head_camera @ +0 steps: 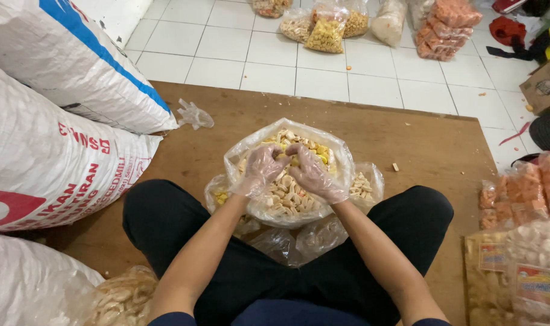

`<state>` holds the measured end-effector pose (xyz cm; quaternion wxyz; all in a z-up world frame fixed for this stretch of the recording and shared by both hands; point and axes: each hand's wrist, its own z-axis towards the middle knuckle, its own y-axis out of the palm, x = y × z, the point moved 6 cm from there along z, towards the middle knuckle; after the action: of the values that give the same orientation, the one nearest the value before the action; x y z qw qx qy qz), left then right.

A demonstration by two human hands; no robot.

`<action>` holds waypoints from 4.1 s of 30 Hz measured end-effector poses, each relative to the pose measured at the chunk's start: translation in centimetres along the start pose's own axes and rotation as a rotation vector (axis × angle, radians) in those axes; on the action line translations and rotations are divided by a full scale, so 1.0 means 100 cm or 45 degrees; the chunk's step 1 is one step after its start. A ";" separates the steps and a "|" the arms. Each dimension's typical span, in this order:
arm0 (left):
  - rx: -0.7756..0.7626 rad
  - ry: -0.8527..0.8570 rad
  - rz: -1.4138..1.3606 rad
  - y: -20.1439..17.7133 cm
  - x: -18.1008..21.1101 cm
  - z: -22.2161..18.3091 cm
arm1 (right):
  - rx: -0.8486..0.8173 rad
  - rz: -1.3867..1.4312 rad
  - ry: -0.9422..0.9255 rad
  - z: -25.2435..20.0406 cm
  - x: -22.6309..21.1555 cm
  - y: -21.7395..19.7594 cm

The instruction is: Sorting through small snack pieces in a plastic bag while sitting on the floor

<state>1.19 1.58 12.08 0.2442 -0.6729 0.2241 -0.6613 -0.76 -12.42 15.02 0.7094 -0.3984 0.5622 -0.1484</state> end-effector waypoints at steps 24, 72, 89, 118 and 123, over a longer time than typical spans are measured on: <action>0.122 -0.003 0.418 -0.161 -0.008 -0.073 | 0.103 0.091 -0.583 0.017 -0.026 0.060; -0.336 -0.107 -0.077 -0.056 0.036 -0.063 | -0.348 -0.611 -0.014 -0.008 0.065 0.009; -0.517 0.493 1.286 0.041 -0.060 -0.022 | 0.136 1.069 0.289 -0.016 0.166 0.053; -0.421 0.274 0.131 0.034 -0.108 -0.011 | 0.431 -0.747 -0.347 0.004 0.142 0.031; -0.427 0.341 0.279 0.035 -0.093 -0.029 | 0.567 -0.708 -0.407 -0.010 0.095 0.007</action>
<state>-1.83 4.54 2.66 0.1676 -0.5820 0.4329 -0.6677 1.21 -18.60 7.99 0.7899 -0.3899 0.2690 -0.3894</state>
